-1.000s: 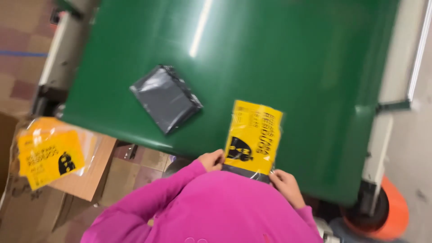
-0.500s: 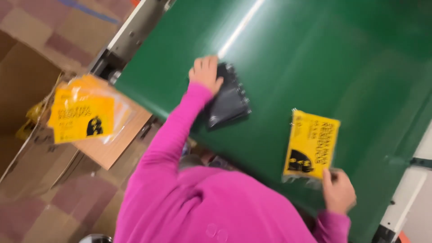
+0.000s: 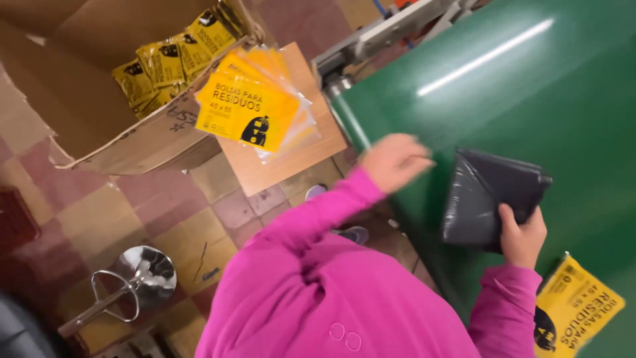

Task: Folding black plastic trash bags and inserting them into labeled yellow packaging sleeves before placing them into a press machine.

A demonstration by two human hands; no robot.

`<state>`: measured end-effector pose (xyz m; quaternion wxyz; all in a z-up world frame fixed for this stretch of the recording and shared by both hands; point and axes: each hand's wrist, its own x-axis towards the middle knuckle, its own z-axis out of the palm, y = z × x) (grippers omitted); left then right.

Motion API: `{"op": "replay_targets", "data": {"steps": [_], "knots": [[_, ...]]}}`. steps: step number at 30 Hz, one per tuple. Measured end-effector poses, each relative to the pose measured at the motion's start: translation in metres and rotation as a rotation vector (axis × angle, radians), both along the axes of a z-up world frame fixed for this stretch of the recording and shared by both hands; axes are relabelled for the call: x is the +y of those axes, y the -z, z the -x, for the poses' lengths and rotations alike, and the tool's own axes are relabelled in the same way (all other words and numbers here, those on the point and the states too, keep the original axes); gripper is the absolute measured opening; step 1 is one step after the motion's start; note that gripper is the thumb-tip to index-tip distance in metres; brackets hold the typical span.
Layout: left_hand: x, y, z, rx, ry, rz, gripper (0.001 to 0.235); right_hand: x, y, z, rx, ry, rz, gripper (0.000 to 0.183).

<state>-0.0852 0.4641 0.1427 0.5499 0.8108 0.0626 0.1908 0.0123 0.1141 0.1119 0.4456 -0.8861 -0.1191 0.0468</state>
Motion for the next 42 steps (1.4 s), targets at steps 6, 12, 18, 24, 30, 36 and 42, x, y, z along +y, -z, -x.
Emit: {"op": "replay_targets", "data": {"steps": [6, 12, 18, 24, 30, 36, 42], "knots": [[0.195, 0.216, 0.097, 0.508, -0.517, -0.332, 0.029, -0.041, 0.063, 0.026, 0.133, 0.172, 0.022, 0.032], [0.252, 0.343, 0.117, 0.695, -0.541, -0.386, 0.039, -0.045, 0.06, 0.047, 0.252, 0.275, -0.106, 0.036], [0.266, 0.367, 0.131, 0.615, -0.51, -0.237, 0.022, -0.038, 0.057, 0.057, 0.25, 0.268, -0.206, 0.038], [0.293, 0.36, 0.144, 0.586, -0.534, 0.088, 0.027, -0.043, 0.056, 0.066, 0.239, 0.233, -0.25, 0.037], [0.243, 0.24, 0.087, 0.214, -0.237, 0.508, 0.016, -0.102, 0.043, 0.115, 0.249, 0.342, -0.032, 0.029], [-0.051, 0.023, -0.074, -0.072, 0.549, -0.183, 0.012, -0.137, 0.005, 0.165, 0.364, 0.416, -0.478, 0.046], [-0.243, 0.064, -0.134, 0.07, 0.974, -0.665, 0.025, -0.18, 0.007, 0.193, 0.337, 0.485, -0.49, 0.049]]}}
